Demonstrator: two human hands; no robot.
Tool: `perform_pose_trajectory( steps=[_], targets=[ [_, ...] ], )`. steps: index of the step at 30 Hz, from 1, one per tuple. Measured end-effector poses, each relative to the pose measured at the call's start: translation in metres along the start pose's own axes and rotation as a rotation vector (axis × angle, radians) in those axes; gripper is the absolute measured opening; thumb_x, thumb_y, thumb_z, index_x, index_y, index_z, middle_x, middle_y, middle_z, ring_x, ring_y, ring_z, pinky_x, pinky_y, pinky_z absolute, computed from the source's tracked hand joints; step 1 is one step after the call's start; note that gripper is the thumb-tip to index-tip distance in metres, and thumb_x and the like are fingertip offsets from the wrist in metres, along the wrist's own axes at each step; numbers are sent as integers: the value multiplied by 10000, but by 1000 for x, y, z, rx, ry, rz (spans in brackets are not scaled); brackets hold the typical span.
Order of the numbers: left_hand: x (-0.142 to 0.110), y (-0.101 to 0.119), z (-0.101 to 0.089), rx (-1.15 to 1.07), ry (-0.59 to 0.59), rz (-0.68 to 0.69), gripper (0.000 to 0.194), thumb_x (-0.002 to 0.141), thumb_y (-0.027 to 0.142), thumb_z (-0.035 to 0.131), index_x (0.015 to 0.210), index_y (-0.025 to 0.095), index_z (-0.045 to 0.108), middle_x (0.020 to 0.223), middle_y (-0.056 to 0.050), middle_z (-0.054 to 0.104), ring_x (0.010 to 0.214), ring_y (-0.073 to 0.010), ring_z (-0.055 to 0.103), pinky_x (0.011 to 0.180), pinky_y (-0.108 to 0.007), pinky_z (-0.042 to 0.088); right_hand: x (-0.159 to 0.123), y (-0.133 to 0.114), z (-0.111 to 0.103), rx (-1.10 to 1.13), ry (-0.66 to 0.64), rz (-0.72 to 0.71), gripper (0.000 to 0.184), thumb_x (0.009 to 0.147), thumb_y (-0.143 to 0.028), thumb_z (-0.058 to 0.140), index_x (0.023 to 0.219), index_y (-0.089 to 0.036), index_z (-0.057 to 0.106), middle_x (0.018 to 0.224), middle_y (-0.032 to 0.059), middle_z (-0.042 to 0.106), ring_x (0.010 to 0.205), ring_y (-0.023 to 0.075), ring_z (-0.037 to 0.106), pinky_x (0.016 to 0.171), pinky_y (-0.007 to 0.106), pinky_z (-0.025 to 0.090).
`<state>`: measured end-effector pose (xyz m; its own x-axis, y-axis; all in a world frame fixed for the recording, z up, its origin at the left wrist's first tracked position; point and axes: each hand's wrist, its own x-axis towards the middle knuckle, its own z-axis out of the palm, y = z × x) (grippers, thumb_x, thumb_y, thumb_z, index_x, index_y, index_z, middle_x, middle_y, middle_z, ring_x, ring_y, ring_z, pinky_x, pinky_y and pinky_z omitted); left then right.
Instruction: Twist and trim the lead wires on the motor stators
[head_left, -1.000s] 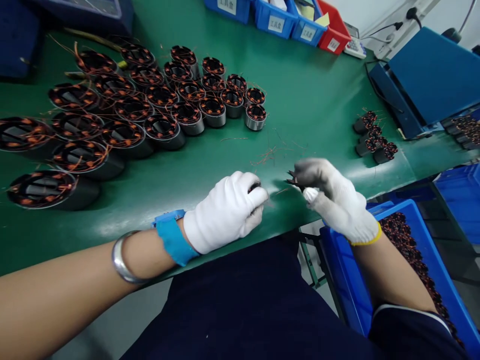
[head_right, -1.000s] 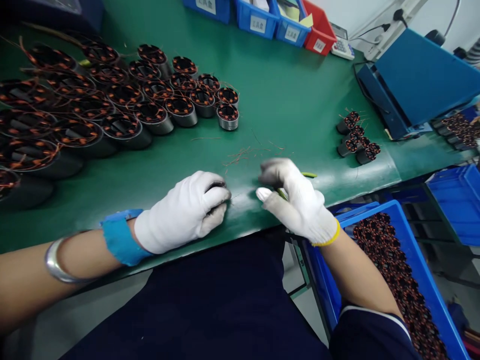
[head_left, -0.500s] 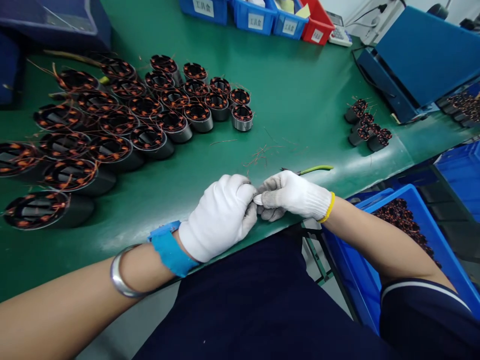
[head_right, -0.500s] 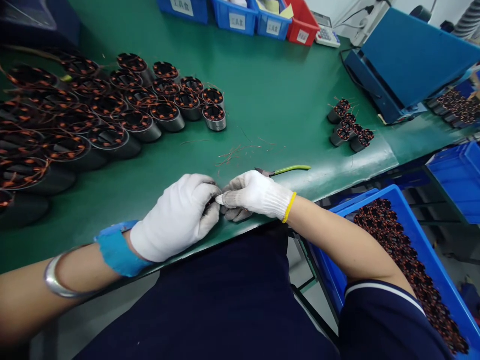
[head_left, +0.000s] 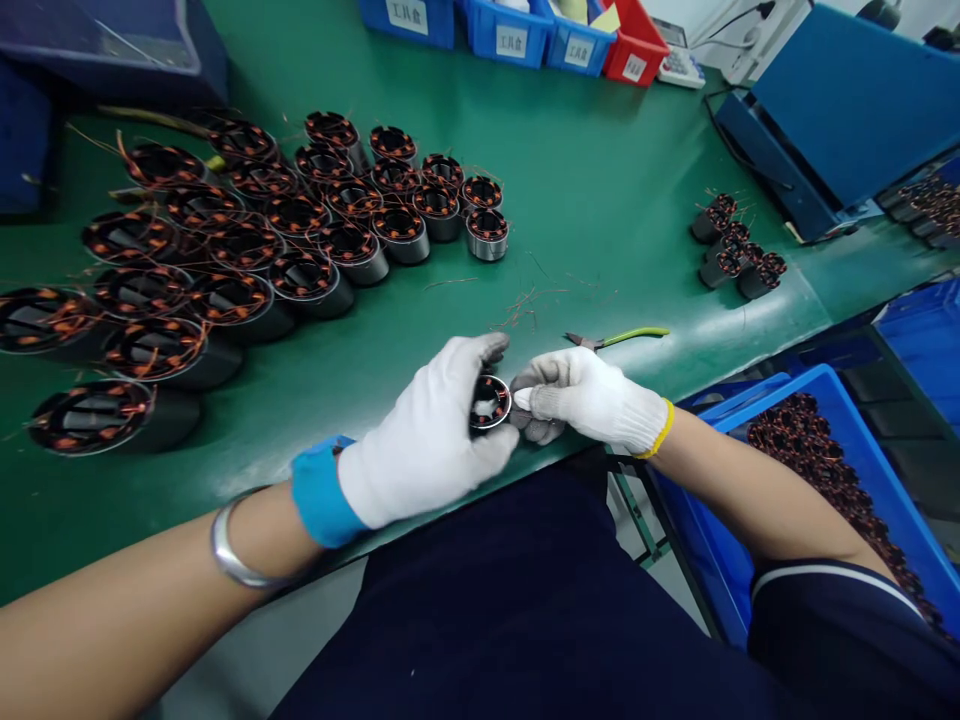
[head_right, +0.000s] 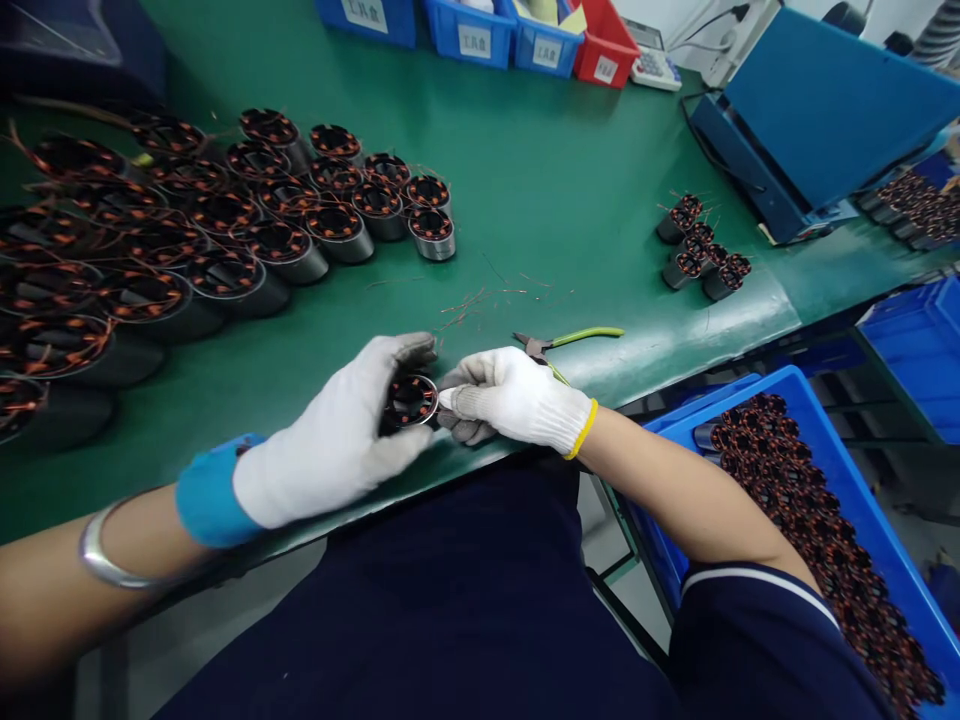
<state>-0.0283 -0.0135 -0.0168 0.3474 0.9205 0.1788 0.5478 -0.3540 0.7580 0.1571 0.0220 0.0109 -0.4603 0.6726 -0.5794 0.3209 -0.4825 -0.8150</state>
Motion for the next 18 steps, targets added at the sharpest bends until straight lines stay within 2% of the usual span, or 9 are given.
perform_pose_trajectory(
  steps=[2,4,6,7,9,10,13,18],
  targets=[
    [5,-1,-9,-231,-24,-170,610,803,394,526,1315,79,420,1196,-185,583,1065,-311,609,900,-506,520,-3,3,-1,65,9,-28,6,798,-136,602,800,-134,596,645,-7,667,492,74,611,480,176,510],
    [9,-1,-15,-297,-27,-234,671,780,453,565,1333,107,411,1218,-174,579,1078,-320,611,861,-493,544,-6,6,-3,108,12,-56,52,783,-154,624,819,-136,592,668,-3,672,502,74,614,495,180,516],
    [12,0,-16,-145,-33,-93,743,700,434,673,1334,126,438,1325,-183,518,1166,-345,565,921,-497,519,-7,9,-5,97,21,-87,70,776,-162,636,825,-137,593,662,-7,665,508,68,606,508,178,519],
    [13,0,-15,-42,-54,19,702,692,391,697,1309,139,475,1358,-175,498,1193,-340,548,958,-490,497,-7,10,-7,67,27,-98,63,777,-161,633,820,-136,595,644,-11,655,506,66,600,513,178,519],
    [14,-1,-10,90,-113,196,462,771,303,641,1202,153,566,1309,-146,542,1157,-292,569,971,-450,483,-6,12,-11,-14,46,-116,38,790,-159,617,813,-136,597,611,-17,635,506,66,589,516,181,519],
    [14,-1,-7,112,-144,239,347,814,267,590,1141,153,596,1226,-130,587,1089,-262,597,934,-426,498,-6,13,-13,-57,58,-123,32,796,-161,612,812,-136,597,603,-19,628,508,68,588,516,184,519],
    [15,-2,-1,164,-175,236,239,834,232,544,1043,145,622,1034,-103,611,918,-222,604,808,-382,517,-5,14,-20,-152,69,-143,43,805,-176,615,815,-138,596,617,-15,629,525,71,590,522,189,523],
    [15,-1,0,234,-181,258,238,855,279,528,1018,127,613,1001,-119,556,861,-230,557,754,-396,504,-11,13,-33,-198,35,-114,67,821,-199,611,801,-137,600,676,-6,642,534,63,602,533,180,534]
  ],
)
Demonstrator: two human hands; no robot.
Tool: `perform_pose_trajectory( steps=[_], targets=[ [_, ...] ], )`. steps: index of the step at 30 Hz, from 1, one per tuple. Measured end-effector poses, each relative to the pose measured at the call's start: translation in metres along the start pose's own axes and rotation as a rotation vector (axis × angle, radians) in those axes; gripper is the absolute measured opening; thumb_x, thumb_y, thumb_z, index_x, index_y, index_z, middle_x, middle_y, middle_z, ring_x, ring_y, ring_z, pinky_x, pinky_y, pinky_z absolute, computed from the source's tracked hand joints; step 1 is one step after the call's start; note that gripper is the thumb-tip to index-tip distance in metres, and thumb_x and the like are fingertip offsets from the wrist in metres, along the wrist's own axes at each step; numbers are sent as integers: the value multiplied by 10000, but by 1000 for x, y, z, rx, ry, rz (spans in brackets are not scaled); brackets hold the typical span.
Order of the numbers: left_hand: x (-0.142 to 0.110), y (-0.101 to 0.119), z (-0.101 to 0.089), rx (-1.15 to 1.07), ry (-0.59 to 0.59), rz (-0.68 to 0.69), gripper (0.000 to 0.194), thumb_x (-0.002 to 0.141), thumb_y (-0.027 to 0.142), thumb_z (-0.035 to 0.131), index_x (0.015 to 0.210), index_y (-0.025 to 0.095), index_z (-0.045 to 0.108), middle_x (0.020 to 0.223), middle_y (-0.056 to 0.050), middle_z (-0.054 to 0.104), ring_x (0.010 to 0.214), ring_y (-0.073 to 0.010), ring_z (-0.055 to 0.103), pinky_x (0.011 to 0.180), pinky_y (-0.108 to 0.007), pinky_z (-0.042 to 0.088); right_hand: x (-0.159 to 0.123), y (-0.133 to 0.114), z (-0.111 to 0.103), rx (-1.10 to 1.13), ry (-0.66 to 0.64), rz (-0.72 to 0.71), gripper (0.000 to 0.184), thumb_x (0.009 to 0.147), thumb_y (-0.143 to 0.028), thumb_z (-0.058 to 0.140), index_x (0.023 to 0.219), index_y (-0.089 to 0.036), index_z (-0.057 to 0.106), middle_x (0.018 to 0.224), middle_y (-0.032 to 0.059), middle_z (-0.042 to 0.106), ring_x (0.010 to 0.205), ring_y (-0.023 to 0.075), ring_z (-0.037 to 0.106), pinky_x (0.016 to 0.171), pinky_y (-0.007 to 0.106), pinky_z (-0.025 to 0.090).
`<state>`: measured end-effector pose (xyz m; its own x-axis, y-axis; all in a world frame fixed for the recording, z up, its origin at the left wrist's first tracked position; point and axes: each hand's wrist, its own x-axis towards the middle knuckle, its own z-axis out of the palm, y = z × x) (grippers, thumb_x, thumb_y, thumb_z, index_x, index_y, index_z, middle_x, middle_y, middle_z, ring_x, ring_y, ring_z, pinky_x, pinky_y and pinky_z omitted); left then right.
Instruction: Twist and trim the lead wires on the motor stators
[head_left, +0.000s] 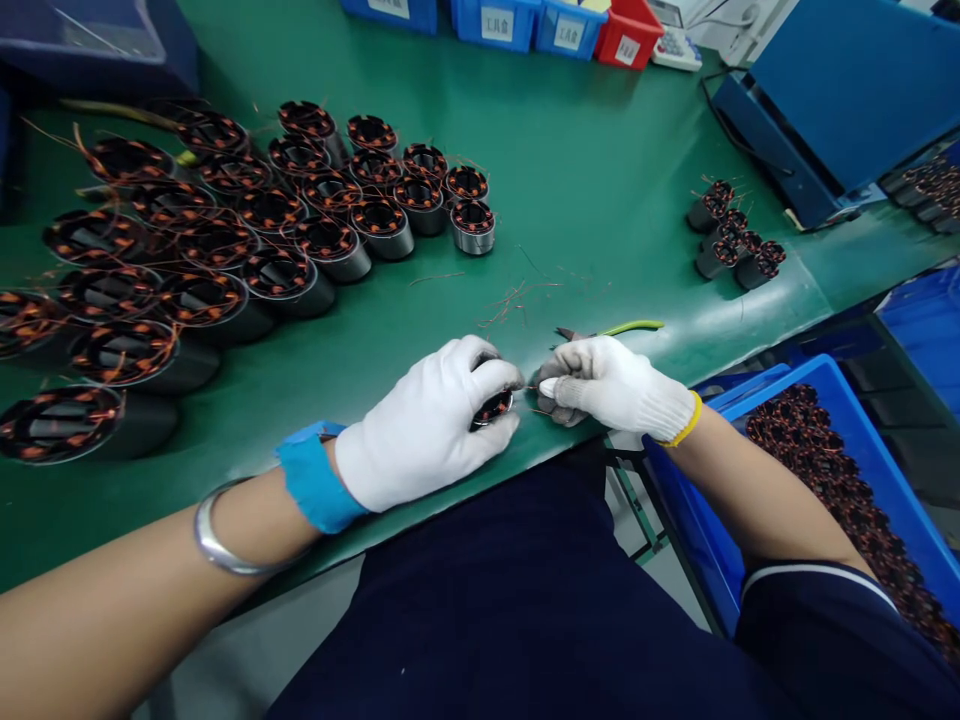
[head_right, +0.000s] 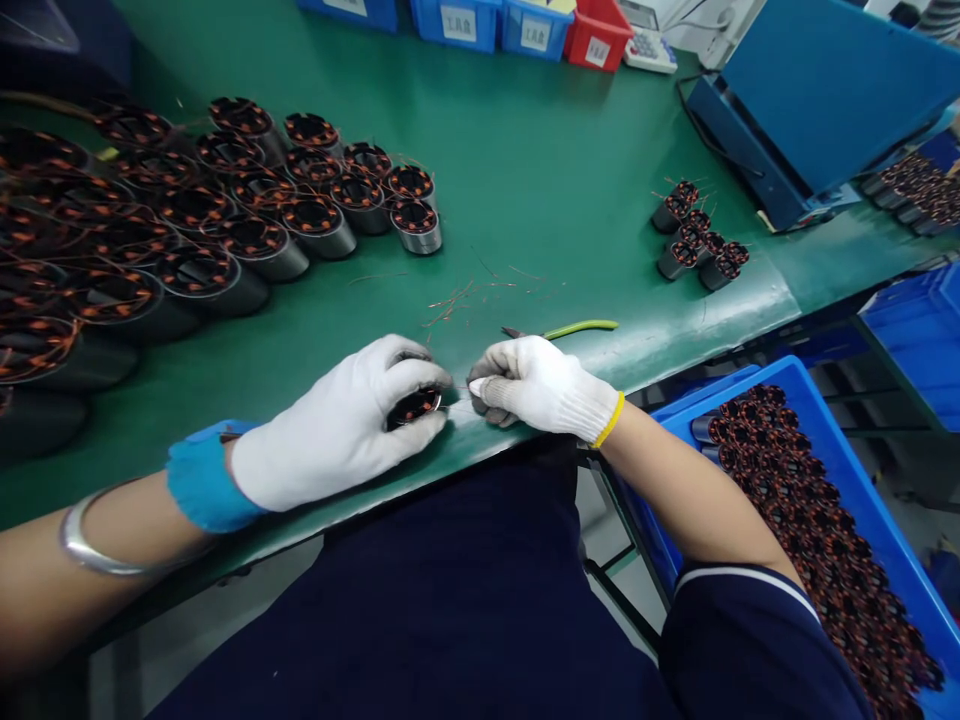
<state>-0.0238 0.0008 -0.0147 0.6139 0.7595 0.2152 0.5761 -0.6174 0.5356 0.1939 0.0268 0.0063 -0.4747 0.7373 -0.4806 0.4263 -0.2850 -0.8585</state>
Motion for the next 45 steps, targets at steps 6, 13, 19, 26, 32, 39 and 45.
perform_pose_trajectory(
  steps=[6,13,19,26,32,39,45],
  targets=[
    [-3,-2,7,-6,30,47,203,884,234,497,1005,100,590,997,-133,559,895,-243,550,792,-412,494,-14,4,-6,-55,0,80,50,801,-197,617,786,-152,600,679,-8,645,542,79,611,538,201,536],
    [-3,1,13,70,111,69,155,877,200,482,936,119,600,936,-120,549,822,-231,529,721,-394,486,-33,4,-5,-500,166,-302,272,882,-369,539,987,-143,646,944,92,703,871,196,675,783,348,552],
    [-4,2,13,92,118,44,162,890,221,453,905,142,593,925,-114,538,806,-229,516,711,-395,486,-28,2,17,-1140,311,-668,179,902,-371,527,942,-244,647,1174,65,657,1172,248,550,1170,526,248],
    [-6,4,13,83,102,7,115,875,216,467,895,183,576,934,-93,541,826,-221,517,740,-390,481,-21,-5,5,-1161,383,-713,178,911,-314,486,939,-205,624,1068,90,649,1127,251,551,1089,482,363],
    [-6,5,14,76,114,-13,113,875,222,473,904,183,575,950,-92,551,841,-222,518,750,-390,477,-11,2,3,-1114,191,-740,202,885,-258,506,957,-138,651,1013,124,658,1019,256,581,948,466,438],
    [-4,10,15,52,120,-55,139,882,213,442,878,170,575,936,-101,561,838,-230,510,750,-407,467,-8,-10,-7,-636,207,-488,141,850,-237,583,910,-154,680,991,68,695,915,179,647,845,323,508],
    [-2,13,18,41,165,-127,86,838,194,463,845,188,548,935,-98,573,840,-239,515,743,-409,475,8,-26,-12,-217,-135,-45,399,720,-326,744,1081,-174,669,971,56,738,822,168,696,685,250,564]
  ],
)
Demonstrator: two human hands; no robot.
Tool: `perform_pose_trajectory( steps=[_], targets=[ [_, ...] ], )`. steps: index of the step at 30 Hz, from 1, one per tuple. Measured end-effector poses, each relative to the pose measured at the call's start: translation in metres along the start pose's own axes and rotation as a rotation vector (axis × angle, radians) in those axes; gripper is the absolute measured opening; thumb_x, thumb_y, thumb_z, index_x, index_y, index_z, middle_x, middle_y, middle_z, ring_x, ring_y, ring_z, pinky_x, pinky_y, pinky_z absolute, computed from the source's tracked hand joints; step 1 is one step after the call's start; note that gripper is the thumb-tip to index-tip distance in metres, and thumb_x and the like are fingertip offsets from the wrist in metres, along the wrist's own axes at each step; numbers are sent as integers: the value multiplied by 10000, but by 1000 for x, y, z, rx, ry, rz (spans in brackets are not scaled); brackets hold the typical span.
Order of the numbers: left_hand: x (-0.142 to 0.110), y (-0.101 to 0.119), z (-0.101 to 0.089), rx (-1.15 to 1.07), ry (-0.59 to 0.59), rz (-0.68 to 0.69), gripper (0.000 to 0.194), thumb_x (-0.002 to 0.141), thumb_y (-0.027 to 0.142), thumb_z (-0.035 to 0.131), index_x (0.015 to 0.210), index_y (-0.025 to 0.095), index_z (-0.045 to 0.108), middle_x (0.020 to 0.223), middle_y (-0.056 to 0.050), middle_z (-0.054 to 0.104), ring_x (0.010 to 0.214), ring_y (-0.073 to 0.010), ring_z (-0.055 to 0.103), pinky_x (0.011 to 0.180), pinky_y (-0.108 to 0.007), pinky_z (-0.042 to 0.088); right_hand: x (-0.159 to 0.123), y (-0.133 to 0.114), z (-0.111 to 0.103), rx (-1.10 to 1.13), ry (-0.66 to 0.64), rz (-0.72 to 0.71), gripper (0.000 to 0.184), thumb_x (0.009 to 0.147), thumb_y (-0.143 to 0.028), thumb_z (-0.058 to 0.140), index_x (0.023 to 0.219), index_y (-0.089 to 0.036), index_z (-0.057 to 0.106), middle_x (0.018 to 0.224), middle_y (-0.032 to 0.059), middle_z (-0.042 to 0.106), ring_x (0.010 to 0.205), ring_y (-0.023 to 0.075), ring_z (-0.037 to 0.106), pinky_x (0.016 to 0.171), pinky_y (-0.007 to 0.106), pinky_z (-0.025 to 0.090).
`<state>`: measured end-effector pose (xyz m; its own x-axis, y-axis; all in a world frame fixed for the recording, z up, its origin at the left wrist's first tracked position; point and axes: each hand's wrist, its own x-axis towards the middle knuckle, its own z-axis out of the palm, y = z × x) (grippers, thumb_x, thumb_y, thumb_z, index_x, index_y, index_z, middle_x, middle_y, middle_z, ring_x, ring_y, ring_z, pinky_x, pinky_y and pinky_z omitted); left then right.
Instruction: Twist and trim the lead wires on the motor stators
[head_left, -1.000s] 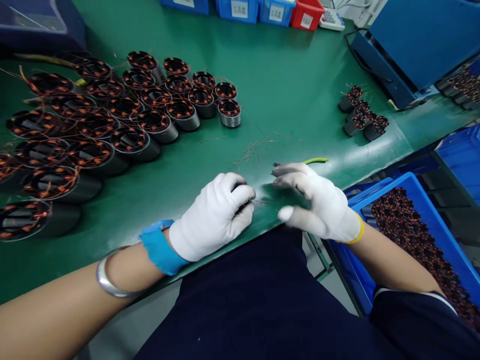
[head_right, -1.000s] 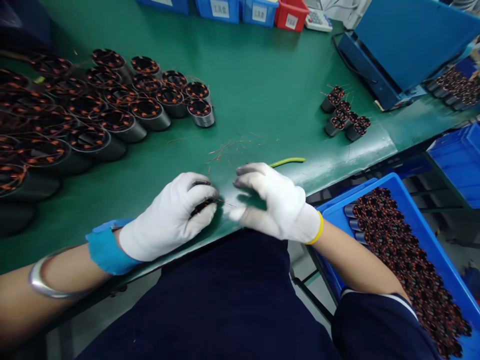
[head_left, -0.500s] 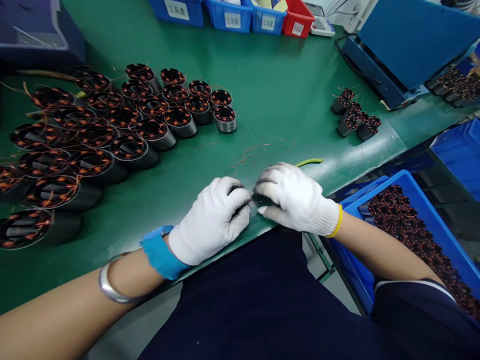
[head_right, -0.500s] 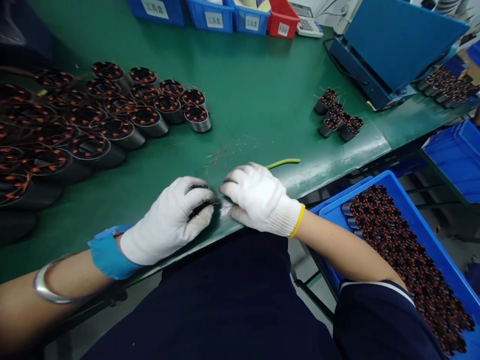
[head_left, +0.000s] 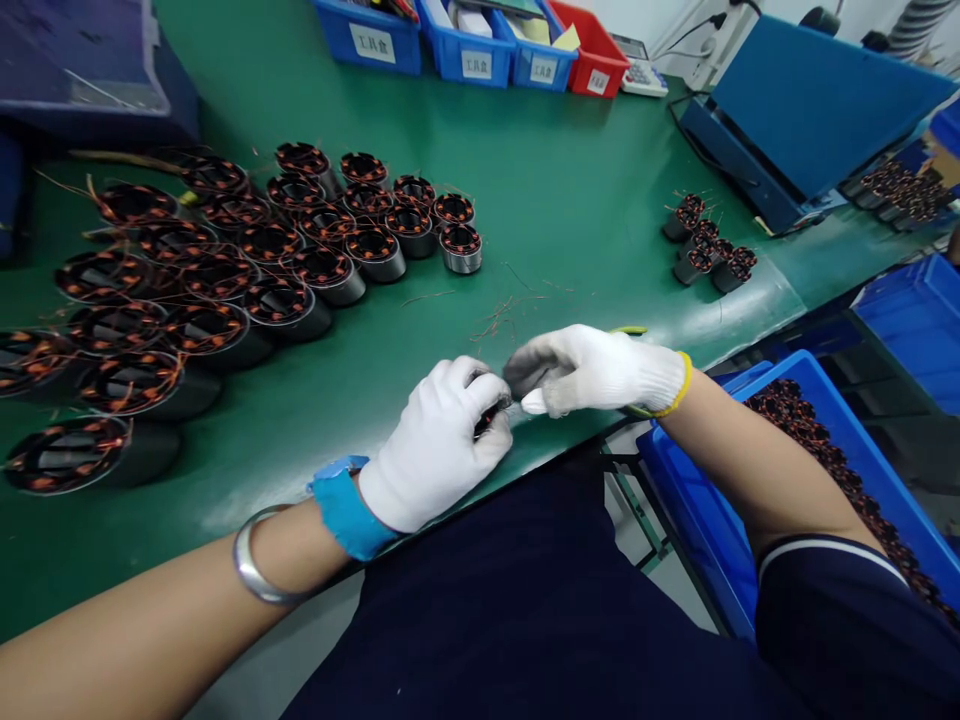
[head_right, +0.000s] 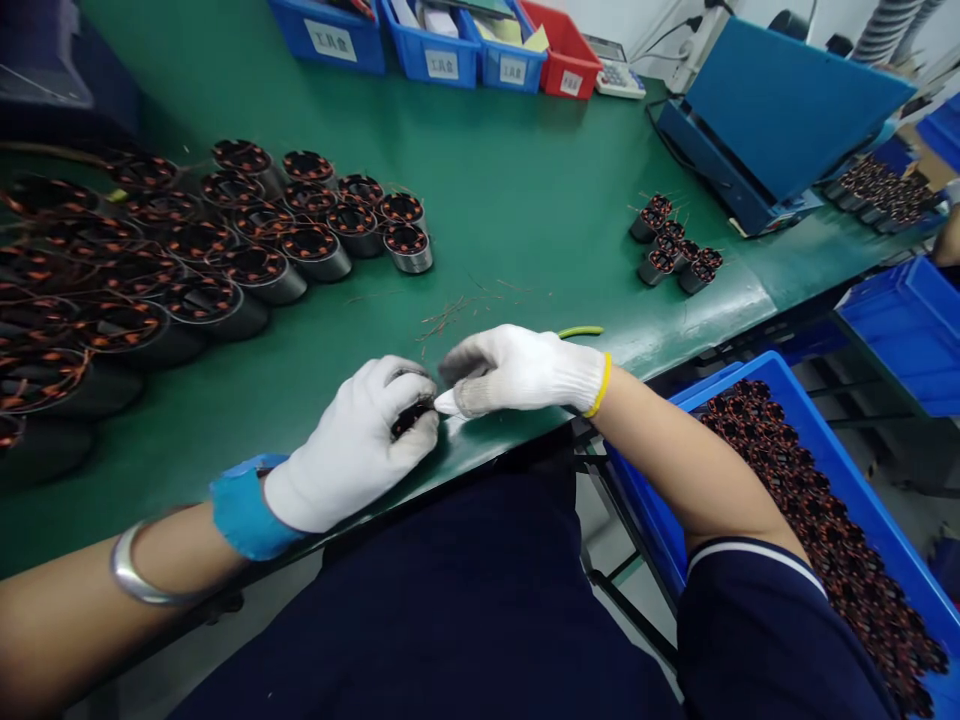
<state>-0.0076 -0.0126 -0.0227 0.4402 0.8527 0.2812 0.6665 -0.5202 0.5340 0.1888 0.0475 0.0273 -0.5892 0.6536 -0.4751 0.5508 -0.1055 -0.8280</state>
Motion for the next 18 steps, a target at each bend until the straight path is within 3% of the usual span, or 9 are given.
perform_pose_trajectory(
  steps=[2,4,10,13,16,18],
  targets=[
    [0,0,1,7,27,-19,65,818,179,470,835,193,531,940,-99,564,851,-239,523,759,-411,484,7,-4,4,67,-146,131,248,730,-354,742,871,-159,687,728,26,721,644,132,674,595,226,556],
    [0,0,3,13,46,-32,46,807,173,474,824,199,508,945,-98,550,870,-240,534,779,-414,494,13,-6,9,175,-213,206,245,717,-360,760,730,-145,644,609,12,687,539,105,641,543,208,549],
    [-3,0,7,9,95,-30,70,824,224,498,881,183,491,1001,-134,542,941,-276,567,807,-442,511,17,-4,19,315,-196,232,239,710,-303,773,684,-113,631,533,15,666,451,85,613,485,169,527],
    [-4,-1,4,-55,117,-48,238,795,221,528,1020,152,491,1079,-159,538,1007,-287,573,864,-465,503,15,0,23,327,-173,193,141,781,-216,677,691,-120,625,525,9,661,441,85,608,475,167,520],
    [-4,-7,-5,-256,13,-100,544,721,239,584,1231,130,428,1219,-176,524,1056,-280,574,921,-475,492,11,7,27,316,-128,104,99,801,-188,624,727,-123,633,550,1,661,467,87,618,502,179,533],
    [-1,-11,-15,-483,-47,-191,643,717,304,586,1304,136,384,1261,-167,532,1019,-262,599,881,-450,520,6,10,30,340,-82,36,111,788,-224,648,750,-120,637,620,10,682,521,92,642,544,195,552]
  ],
)
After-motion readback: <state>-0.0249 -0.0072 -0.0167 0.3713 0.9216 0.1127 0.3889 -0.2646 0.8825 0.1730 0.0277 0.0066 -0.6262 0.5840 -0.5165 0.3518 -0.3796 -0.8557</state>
